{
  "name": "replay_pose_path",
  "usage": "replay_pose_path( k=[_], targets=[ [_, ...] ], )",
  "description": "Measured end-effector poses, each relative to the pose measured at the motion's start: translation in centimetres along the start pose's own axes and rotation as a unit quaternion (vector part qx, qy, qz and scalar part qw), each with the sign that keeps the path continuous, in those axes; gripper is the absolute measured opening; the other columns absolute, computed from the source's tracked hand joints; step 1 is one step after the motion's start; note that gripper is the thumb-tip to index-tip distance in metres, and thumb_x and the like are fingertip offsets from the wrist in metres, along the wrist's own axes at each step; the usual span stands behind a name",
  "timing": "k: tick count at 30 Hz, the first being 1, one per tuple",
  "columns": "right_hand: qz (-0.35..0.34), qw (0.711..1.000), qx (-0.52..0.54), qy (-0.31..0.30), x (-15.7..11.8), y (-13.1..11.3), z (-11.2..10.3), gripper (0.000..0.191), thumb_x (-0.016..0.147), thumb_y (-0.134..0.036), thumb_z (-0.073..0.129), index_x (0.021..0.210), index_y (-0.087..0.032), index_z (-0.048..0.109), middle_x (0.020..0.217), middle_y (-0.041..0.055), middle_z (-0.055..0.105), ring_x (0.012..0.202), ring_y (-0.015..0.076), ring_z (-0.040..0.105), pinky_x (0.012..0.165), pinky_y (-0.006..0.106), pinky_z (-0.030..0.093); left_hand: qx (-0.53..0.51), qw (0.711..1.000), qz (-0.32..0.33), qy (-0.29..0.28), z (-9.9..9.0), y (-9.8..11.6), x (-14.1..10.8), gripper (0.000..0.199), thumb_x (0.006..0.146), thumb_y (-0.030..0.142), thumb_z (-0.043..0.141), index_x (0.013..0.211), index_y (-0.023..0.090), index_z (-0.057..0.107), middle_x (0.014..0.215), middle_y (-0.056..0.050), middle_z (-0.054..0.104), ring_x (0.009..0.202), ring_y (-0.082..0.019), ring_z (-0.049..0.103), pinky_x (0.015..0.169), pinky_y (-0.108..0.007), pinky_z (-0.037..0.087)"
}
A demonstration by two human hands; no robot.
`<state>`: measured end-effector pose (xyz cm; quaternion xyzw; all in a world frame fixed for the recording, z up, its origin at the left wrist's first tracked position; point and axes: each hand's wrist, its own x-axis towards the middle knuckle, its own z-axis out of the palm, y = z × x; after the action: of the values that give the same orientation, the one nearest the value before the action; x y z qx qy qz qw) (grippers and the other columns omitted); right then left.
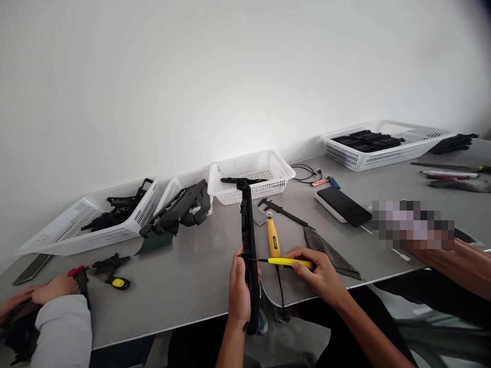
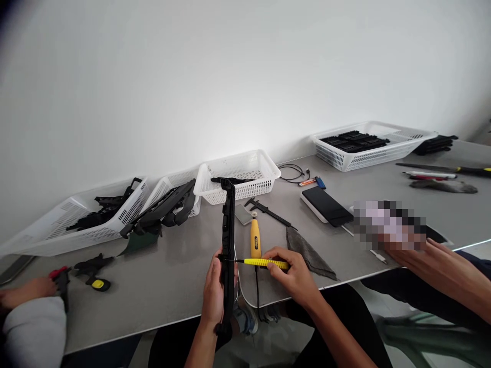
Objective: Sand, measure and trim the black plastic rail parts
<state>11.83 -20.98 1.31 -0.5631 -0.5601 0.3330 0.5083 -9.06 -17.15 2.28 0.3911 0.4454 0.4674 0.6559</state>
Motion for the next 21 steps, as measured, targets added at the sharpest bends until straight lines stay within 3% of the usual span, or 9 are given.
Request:
replay_pose_path(
  k=[12,21],
  targets=[
    [0.014,1.0,0.013,0.019,0.11,0.29,-0.07,0.028,0.089,-0.041,0.061,0.093,-0.018,0.078,0.094,0.0061,0.077,0.087,0.0225,0.069,0.079,0.028,0.05,-0.001,1.0,0.014,0.001,-0.23,-0.46,0.29,0.075,0.09,0.074,0.06,0.143,0.021,0.054,0.078,0.0,0.065,0.057,-0.012,0.054,0.05,-0.022,0.042],
    [0.011,0.999,0.012,0.03,-0.04,0.16,-0.18,0.03,0.091,-0.043,0.061,0.093,-0.018,0.078,0.093,0.0068,0.076,0.087,0.0224,0.068,0.079,0.029,0.05,-0.046,0.999,0.01,0.004,-0.24,-0.43,0.29,0.063,0.091,0.061,0.062,0.138,0.02,0.057,0.08,-0.002,0.067,0.063,-0.014,0.056,0.058,-0.023,0.047]
  ],
)
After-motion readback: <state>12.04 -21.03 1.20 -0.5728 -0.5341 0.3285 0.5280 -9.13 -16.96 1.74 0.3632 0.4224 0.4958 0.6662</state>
